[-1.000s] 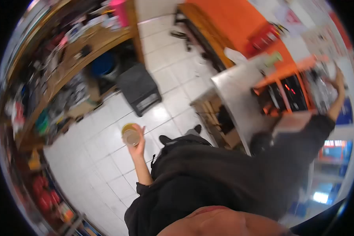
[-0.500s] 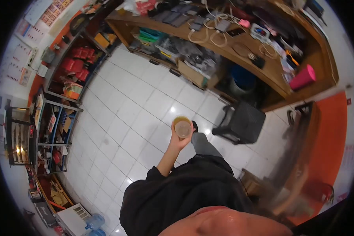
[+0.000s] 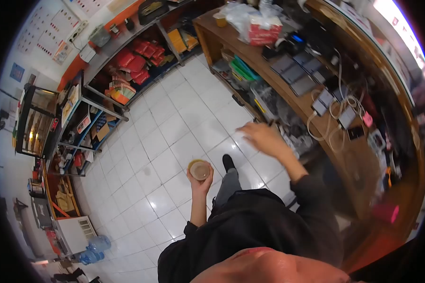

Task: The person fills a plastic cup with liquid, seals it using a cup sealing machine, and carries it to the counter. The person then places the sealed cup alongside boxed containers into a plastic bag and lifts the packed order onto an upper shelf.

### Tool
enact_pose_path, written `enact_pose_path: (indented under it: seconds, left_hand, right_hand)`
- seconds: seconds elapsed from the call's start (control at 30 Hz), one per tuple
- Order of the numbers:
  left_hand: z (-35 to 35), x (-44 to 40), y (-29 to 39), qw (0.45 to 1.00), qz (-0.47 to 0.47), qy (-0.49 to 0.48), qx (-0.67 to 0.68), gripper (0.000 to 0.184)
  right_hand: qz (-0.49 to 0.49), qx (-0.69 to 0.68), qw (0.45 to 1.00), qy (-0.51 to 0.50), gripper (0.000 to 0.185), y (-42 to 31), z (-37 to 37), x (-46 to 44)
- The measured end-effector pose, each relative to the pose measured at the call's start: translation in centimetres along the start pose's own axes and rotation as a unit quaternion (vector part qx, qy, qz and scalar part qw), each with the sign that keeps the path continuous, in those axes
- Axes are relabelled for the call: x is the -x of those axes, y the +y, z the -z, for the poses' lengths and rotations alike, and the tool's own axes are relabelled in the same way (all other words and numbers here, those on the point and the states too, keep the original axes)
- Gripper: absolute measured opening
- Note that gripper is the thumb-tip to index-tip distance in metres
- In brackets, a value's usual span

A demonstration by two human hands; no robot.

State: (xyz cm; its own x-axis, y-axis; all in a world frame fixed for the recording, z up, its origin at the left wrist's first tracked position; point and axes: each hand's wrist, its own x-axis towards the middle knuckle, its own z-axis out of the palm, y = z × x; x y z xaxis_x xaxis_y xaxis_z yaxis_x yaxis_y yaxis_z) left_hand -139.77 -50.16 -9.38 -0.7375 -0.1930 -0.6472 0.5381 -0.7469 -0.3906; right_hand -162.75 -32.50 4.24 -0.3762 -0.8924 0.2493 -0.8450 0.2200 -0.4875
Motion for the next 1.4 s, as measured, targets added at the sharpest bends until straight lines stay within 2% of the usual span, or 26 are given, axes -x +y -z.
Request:
enact_pose_path:
  seconds: [0.03,0.13,0.17,0.23,0.27,0.33,0.37,0.43,0.5,0.57,0.63,0.67,0.73,0.8,0.83,0.87,0.9,0.93,1.0,1.17,1.23,1.27,1.3,1.33,1.37,1.4]
  left_hand:
    - [-1.0,-1.6,2.3,1.000,-0.018,0.020,0.005,0.059]
    - [-5.8,-6.7,7.2,0.996,-0.055,0.076,0.011,0.057]
    - [-8.1,-8.4,7.3,0.995,-0.055,0.076,0.015,0.057]
    - [-14.1,-10.8,6.1,0.995,-0.054,0.077,0.022,0.056]
    - [-17.2,-12.4,5.6,0.998,-0.041,0.047,0.003,0.056]
    - [-23.7,-14.8,3.5,1.000,0.007,-0.006,-0.002,0.056]
    - [-25.8,-17.2,3.4,1.000,0.009,-0.005,-0.003,0.056]
    - [-29.9,-22.4,3.5,0.999,0.005,-0.021,-0.042,0.057]
    - [-33.3,-27.4,3.7,0.999,0.009,-0.039,-0.032,0.052]
    - [-35.1,-31.2,4.2,1.000,0.013,-0.008,0.004,0.052]
    - [-37.6,-35.3,3.6,0.999,0.026,-0.004,0.022,0.052]
    - [-38.4,-36.6,3.3,0.999,0.017,0.004,0.044,0.051]
    - [-40.6,-37.2,3.5,0.998,-0.016,0.016,0.062,0.050]
    - [-42.8,-38.4,4.3,0.996,-0.016,0.043,0.072,0.051]
    - [-44.0,-39.3,4.5,0.994,-0.005,0.061,0.089,0.053]
    - [-45.2,-40.1,4.8,0.994,-0.007,0.062,0.088,0.053]
    - [-46.3,-40.7,5.3,0.995,-0.024,0.061,0.078,0.053]
    - [-47.4,-41.4,5.9,0.995,-0.041,0.061,0.065,0.054]
    - [-49.3,-43.6,8.0,0.995,-0.051,0.061,0.063,0.054]
    - [-55.5,-50.6,13.1,0.992,-0.046,0.116,0.012,0.051]
    - [-59.0,-53.1,14.5,0.988,-0.025,0.149,0.005,0.054]
    - [-61.0,-54.3,14.7,0.990,-0.024,0.133,-0.033,0.053]
    - [-63.0,-55.5,15.1,0.990,-0.023,0.118,-0.073,0.052]
    - [-64.5,-57.1,15.7,0.990,-0.017,0.107,-0.087,0.049]
    - [-66.0,-58.7,16.2,0.990,-0.012,0.096,-0.107,0.048]
    - [-67.4,-60.0,16.7,0.988,-0.006,0.088,-0.128,0.047]
  right_hand:
    - [0.017,-0.068,0.997,-0.030,0.028,-0.9,-0.7,-3.4]
    - [-0.013,-0.168,0.986,-0.007,0.025,2.5,-2.5,-10.1]
    - [-0.016,-0.166,0.986,-0.006,0.025,4.4,-2.9,-11.7]
    - [-0.078,-0.007,0.996,0.034,0.025,9.1,-3.0,-13.2]
    - [-0.083,-0.003,0.996,0.026,0.025,11.1,-2.8,-13.7]
    - [-0.200,-0.069,0.977,0.019,0.025,14.6,-2.1,-14.8]
    - [-0.202,-0.069,0.977,0.019,0.025,16.2,-1.5,-15.9]
    - [-0.277,-0.058,0.959,0.005,0.023,19.5,-0.5,-18.8]
    - [-0.279,-0.085,0.956,0.034,0.022,24.0,-0.6,-23.2]
    - [-0.237,-0.164,0.947,0.141,0.019,29.3,-1.8,-27.4]
    - [-0.263,-0.237,0.921,0.164,0.016,33.1,-1.8,-33.9]
    - [-0.211,-0.244,0.923,0.210,0.015,35.8,-2.7,-37.4]
    - [-0.226,-0.299,0.895,0.243,0.015,41.9,-6.3,-44.0]
    - [-0.276,-0.236,0.897,0.253,0.035,45.3,-7.6,-50.7]
    - [-0.278,-0.239,0.896,0.251,0.035,47.2,-8.6,-53.9]
    - [-0.267,-0.129,0.885,0.360,0.050,49.2,-10.1,-57.1]
    - [-0.250,-0.015,0.851,0.462,0.065,50.9,-11.0,-59.6]
    - [-0.251,-0.015,0.848,0.466,0.065,52.0,-11.3,-61.3]
    - [-0.301,-0.062,0.835,0.457,0.080,54.0,-11.6,-65.0]
    - [-0.281,-0.113,0.836,0.457,0.075,53.4,-10.2,-65.3]
    - [-0.267,-0.113,0.892,0.347,0.075,51.1,-7.1,-64.2]
    - [-0.273,-0.107,0.889,0.352,0.075,50.4,-4.9,-63.8]
    - [-0.317,-0.030,0.927,0.196,0.077,49.4,-2.7,-63.2]
    - [-0.358,0.043,0.932,0.031,0.079,48.0,-1.1,-62.9]
    - [-0.378,0.041,0.924,0.029,0.079,46.4,0.6,-63.4]
    - [-0.406,0.099,0.891,-0.176,0.075,45.5,2.3,-64.4]
